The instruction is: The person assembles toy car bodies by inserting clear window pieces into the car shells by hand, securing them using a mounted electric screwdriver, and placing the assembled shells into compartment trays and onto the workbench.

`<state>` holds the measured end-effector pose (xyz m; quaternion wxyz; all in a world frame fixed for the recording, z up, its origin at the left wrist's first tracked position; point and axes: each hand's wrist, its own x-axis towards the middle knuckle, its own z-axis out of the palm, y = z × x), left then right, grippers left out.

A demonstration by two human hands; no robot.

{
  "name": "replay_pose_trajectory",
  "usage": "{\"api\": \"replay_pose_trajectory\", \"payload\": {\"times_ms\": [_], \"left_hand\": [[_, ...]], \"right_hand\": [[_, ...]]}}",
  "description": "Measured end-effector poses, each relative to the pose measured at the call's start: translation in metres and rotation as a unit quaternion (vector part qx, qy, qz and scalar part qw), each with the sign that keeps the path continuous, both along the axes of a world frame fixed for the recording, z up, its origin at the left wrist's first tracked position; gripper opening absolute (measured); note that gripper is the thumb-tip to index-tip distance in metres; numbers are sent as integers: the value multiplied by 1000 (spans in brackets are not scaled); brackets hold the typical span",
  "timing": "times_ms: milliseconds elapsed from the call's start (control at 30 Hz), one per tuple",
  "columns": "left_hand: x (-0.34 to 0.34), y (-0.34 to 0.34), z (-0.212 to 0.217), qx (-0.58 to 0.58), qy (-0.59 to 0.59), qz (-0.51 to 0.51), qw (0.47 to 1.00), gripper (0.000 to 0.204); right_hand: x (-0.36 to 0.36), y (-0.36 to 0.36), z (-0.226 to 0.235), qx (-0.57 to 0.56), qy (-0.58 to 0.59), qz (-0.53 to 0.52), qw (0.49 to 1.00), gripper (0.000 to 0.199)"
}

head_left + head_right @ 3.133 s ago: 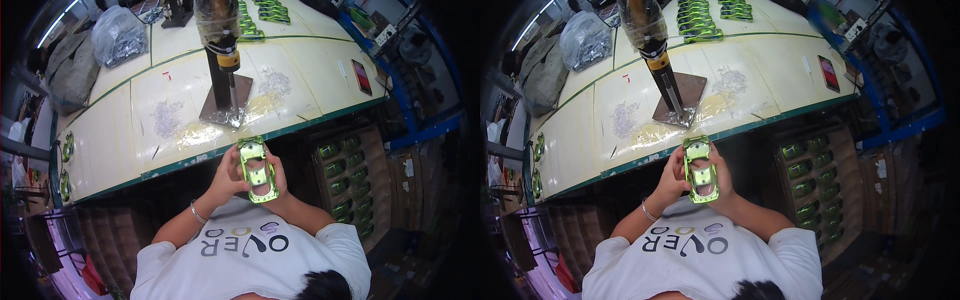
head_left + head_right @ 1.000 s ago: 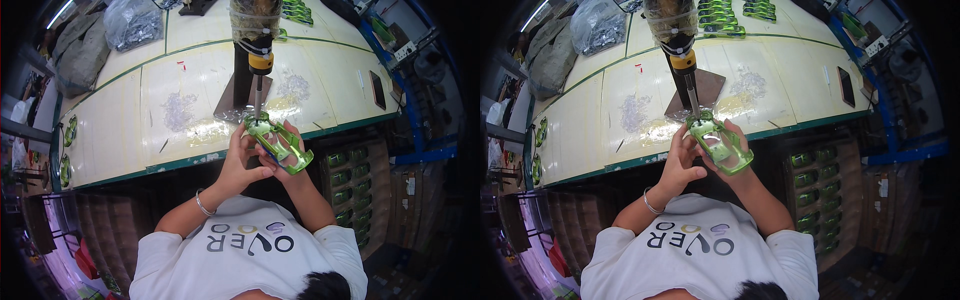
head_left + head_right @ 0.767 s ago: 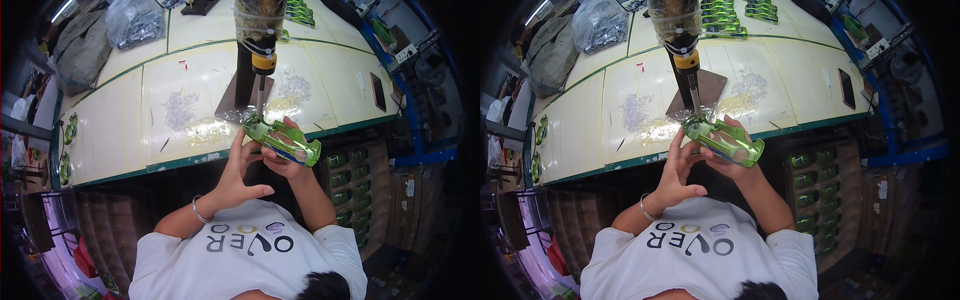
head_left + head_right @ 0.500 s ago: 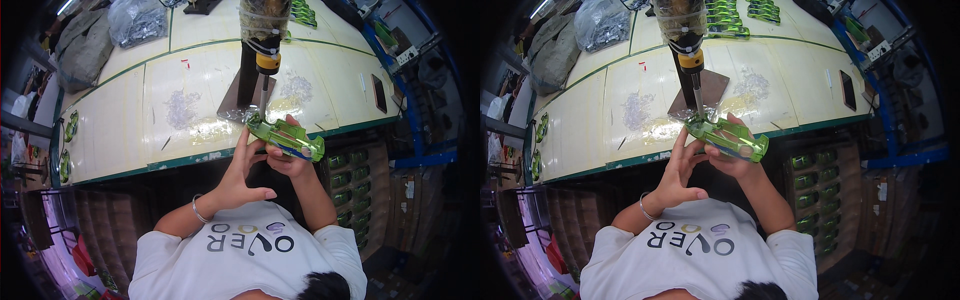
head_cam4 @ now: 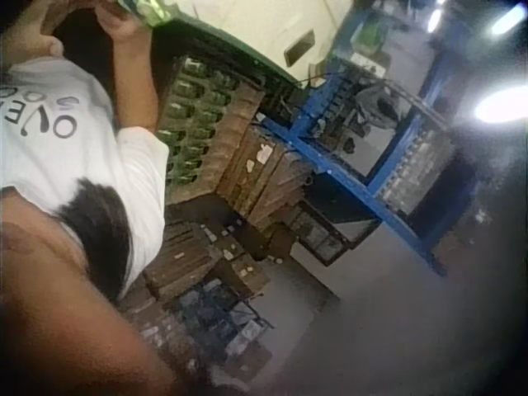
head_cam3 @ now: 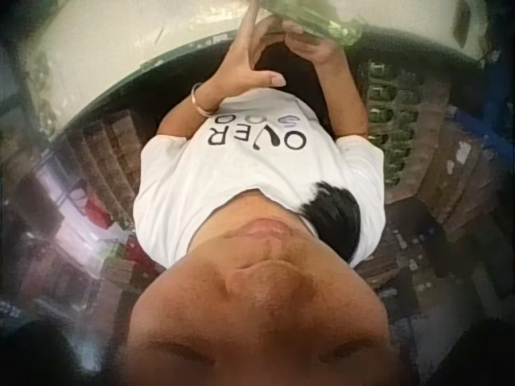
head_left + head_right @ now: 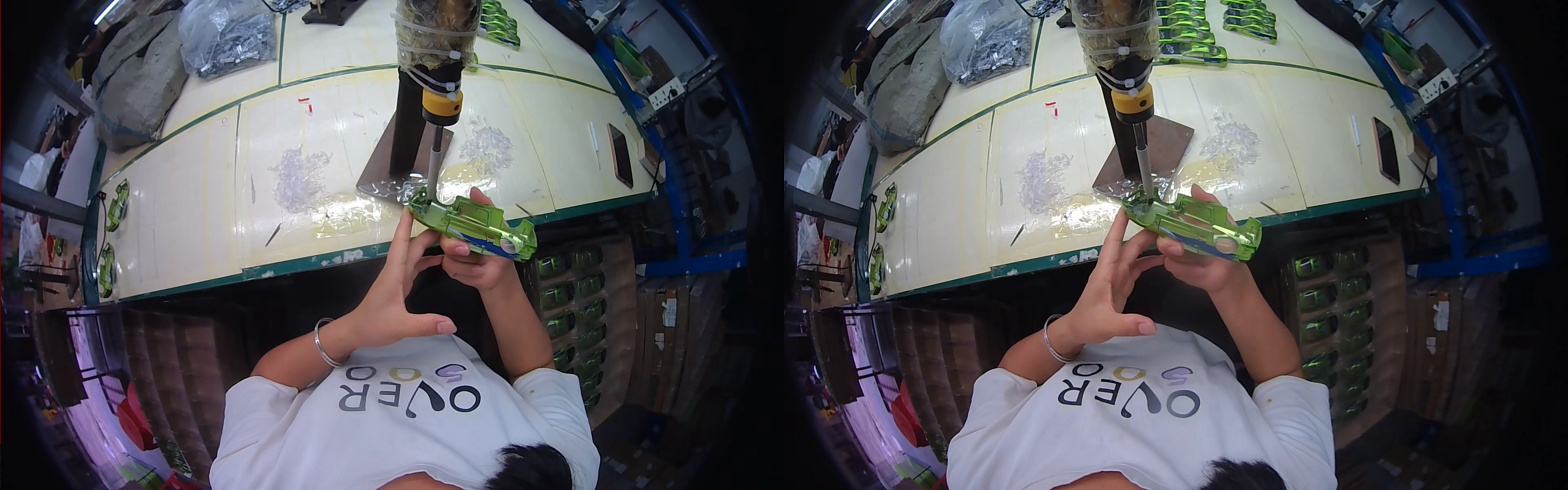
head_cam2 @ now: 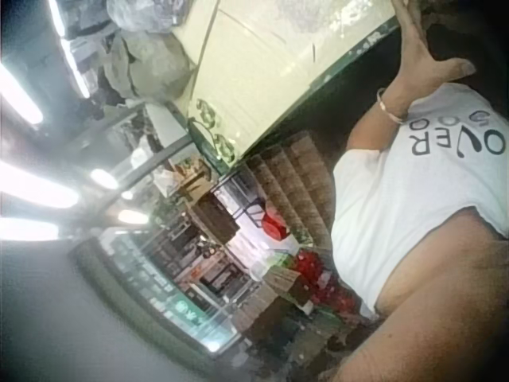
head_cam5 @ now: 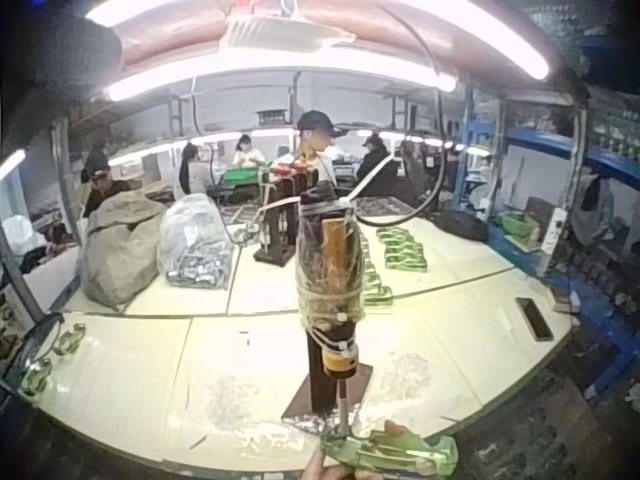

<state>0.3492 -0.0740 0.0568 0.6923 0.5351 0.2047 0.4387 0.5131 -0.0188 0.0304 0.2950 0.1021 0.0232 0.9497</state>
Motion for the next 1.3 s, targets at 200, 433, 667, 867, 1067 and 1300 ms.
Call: {"api": "replay_pose_trajectory", "payload": {"times_ms": [200, 433, 667, 867, 1067, 1300], "left_hand": [[0, 0, 1, 2, 10, -2, 1000, 116], [0, -3, -7, 1, 6, 10, 1000, 113], [-8, -11, -28, -84, -22, 23, 996, 102], [-29, -21, -37, -161, -31, 21, 986, 88], [-42, -21, -24, -32, -4, 63, 997, 55], [-52, -24, -11, 160, 151, 136, 966, 48]], "right_hand": [[0, 0, 1, -2, -14, -1, 1000, 59], [-2, -5, 4, -18, -93, -22, 995, 66], [-2, -27, -12, -29, -182, -45, 982, 57], [2, -64, -18, 78, -269, -64, 958, 58], [-1, -79, 25, 483, -631, -183, 578, 79], [-8, -82, 39, 662, -621, -337, 251, 69]]}}
